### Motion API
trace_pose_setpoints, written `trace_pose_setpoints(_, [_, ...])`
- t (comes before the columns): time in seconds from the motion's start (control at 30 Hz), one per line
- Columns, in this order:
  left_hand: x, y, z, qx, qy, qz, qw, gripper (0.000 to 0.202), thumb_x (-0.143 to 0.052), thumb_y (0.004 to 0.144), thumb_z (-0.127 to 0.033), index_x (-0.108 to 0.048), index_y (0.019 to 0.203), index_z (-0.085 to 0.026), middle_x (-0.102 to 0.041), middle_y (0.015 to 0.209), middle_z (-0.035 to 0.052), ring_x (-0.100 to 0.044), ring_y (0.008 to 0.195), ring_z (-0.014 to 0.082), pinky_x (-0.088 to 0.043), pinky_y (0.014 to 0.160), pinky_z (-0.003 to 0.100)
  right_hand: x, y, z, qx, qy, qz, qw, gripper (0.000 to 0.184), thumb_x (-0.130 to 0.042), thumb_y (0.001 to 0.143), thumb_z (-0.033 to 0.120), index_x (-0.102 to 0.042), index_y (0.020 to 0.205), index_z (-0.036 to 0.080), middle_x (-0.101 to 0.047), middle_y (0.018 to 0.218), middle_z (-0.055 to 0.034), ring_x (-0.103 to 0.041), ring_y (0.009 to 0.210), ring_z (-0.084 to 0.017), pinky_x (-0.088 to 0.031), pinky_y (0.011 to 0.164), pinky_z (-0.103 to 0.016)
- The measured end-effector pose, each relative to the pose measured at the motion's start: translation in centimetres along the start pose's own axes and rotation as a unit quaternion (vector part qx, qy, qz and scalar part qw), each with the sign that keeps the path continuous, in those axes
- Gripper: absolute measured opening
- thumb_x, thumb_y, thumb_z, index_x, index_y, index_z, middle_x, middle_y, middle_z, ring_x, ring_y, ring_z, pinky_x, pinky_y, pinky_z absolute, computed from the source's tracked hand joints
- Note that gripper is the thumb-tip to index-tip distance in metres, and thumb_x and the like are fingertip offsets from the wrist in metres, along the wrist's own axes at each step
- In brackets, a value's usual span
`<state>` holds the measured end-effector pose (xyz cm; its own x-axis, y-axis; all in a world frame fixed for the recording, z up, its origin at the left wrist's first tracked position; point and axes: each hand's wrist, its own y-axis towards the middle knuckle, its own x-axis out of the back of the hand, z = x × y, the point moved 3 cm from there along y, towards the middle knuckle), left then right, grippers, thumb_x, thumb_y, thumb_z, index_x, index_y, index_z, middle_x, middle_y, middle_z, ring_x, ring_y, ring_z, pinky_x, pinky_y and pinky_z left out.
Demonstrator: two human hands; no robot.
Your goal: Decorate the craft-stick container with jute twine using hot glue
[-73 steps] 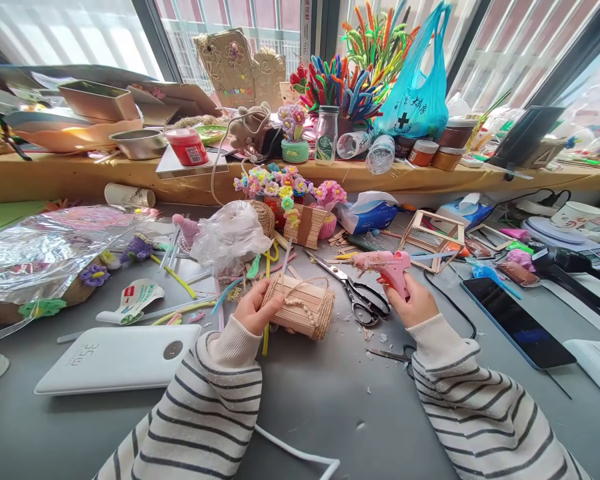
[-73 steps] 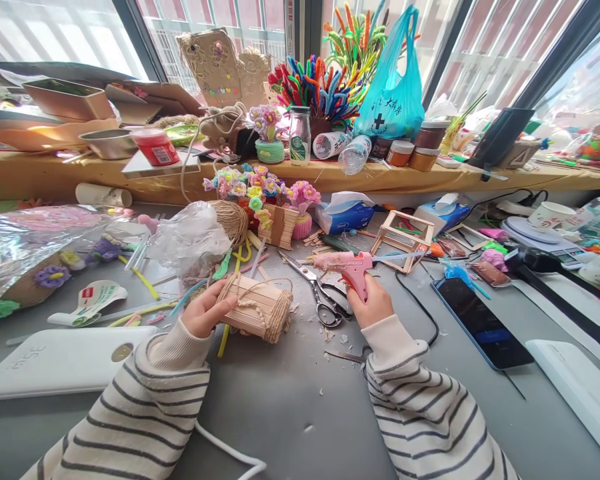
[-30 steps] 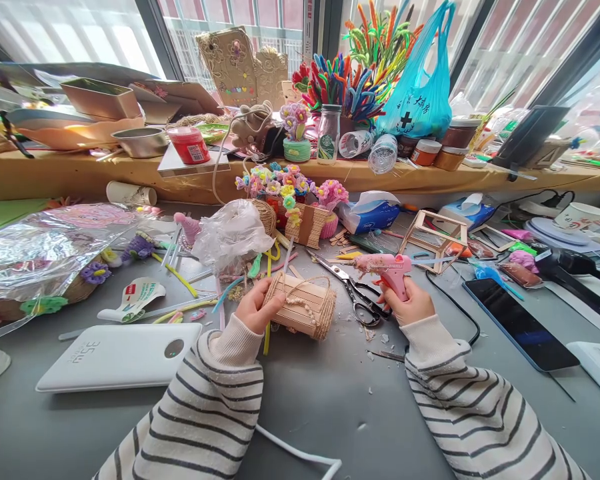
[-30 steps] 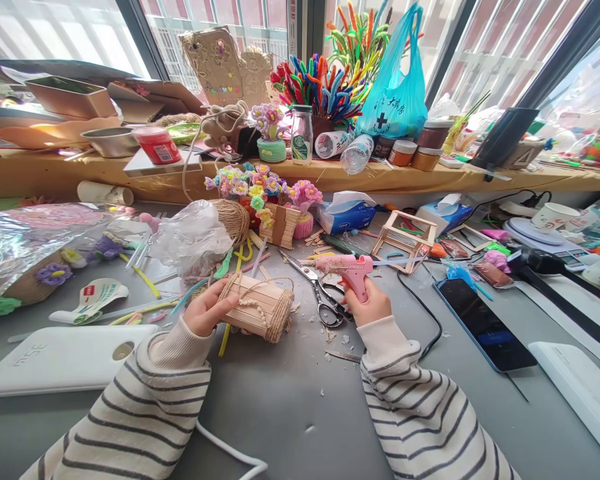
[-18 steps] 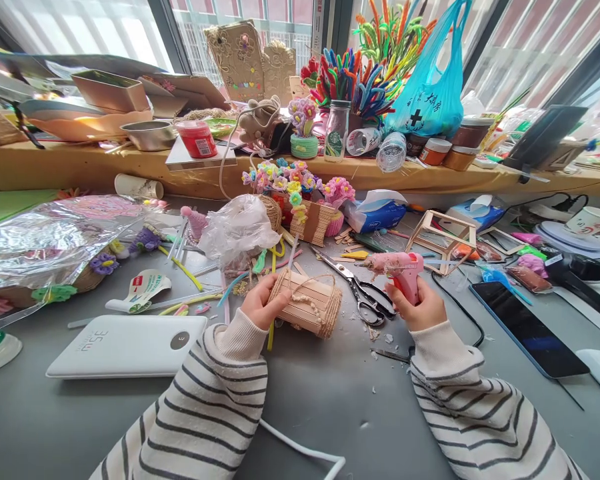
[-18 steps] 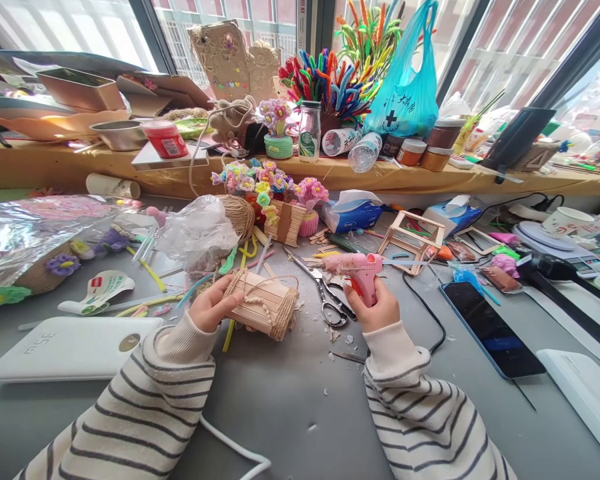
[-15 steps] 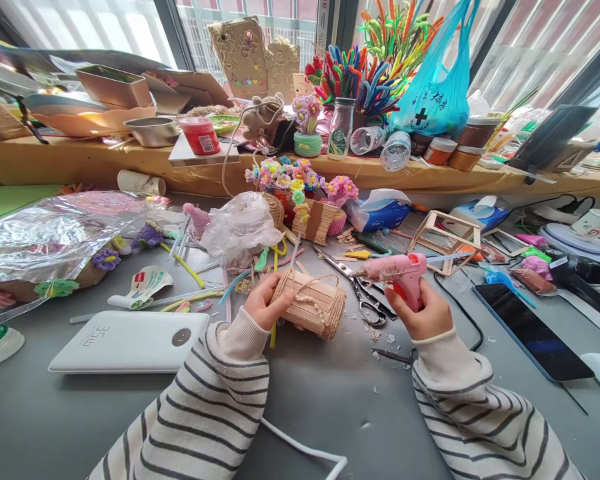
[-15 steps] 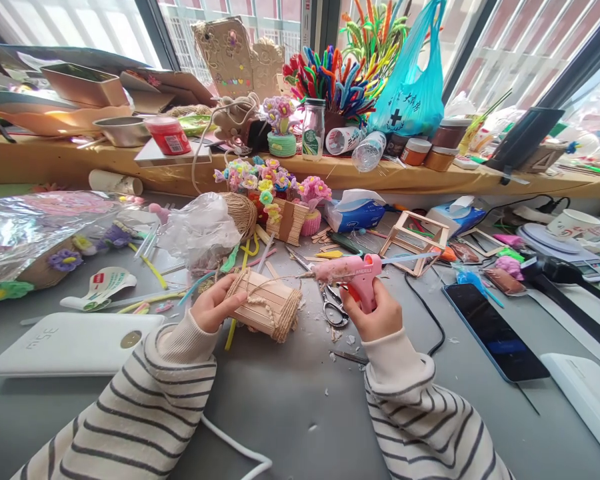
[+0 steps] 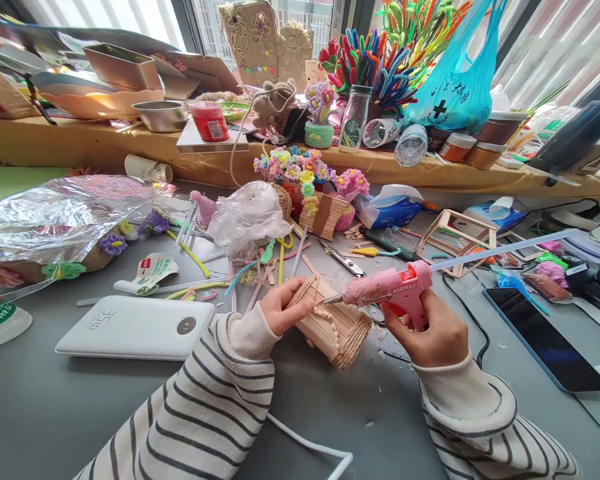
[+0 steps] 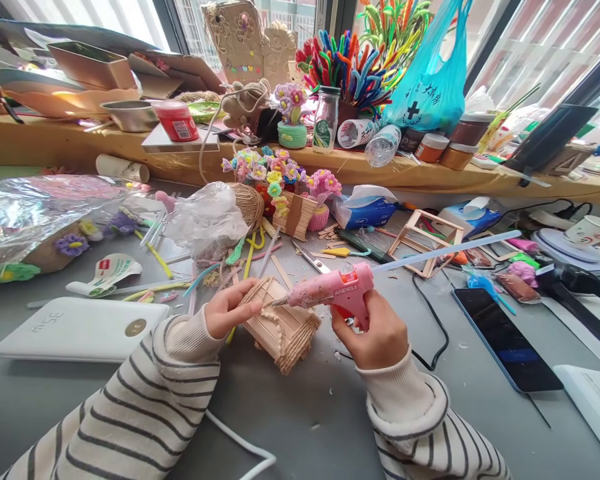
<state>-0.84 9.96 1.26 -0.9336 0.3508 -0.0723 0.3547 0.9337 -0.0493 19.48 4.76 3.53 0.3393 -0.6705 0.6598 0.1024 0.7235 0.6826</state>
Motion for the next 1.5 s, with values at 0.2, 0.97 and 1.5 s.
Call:
trace_pose_setpoints(0.2, [-0.1,0.0,0.1,0.011,-0.030,-0.001,0.999,0.029,-0.062,0.060,-0.032,-0.058,0.084,-0.015,-0.062,0.073,0.0011,-0.057,0.070,0.0167,-0.042,0.066,0.025,0.1,0.0,0.3,0.026,-0.005,-0.009,1.000,0.022,-0.054,0.070,0.037,-0.042,0.061,0.021,-0.041,0.046,0.0042,-0.039,0.040,-0.010,-0.032,0.041,-0.025])
trace_pose_setpoints(0.97, [0.2,0.3,0.4,0.011,-0.023,0.027,0.999,0.033,-0.063,0.061,-0.036,-0.059,0.088,-0.016,-0.063,0.078,0.0023,-0.057,0.074,0.0180,-0.042,0.067,0.025,-0.2,-0.5,0.7,0.025,-0.007,-0.013,1.000,0.026,-0.054,0.071,0.042,-0.054,0.076,0.017,-0.045,0.050,0.0024,-0.041,0.040,-0.010,-0.034,0.042,-0.025])
trace_pose_setpoints(1.5, [0.4,0.7,1.3,-0.013,-0.029,0.063,0.997,0.033,-0.061,0.066,-0.036,-0.056,0.090,-0.015,-0.061,0.077,0.0005,-0.056,0.071,0.0142,-0.042,0.066,0.024,-0.2,-0.6,0.8,0.045,-0.015,-0.041,0.998,0.027,-0.055,0.071,0.042,-0.053,0.072,0.015,-0.043,0.050,0.0037,-0.038,0.040,-0.008,-0.032,0.041,-0.022])
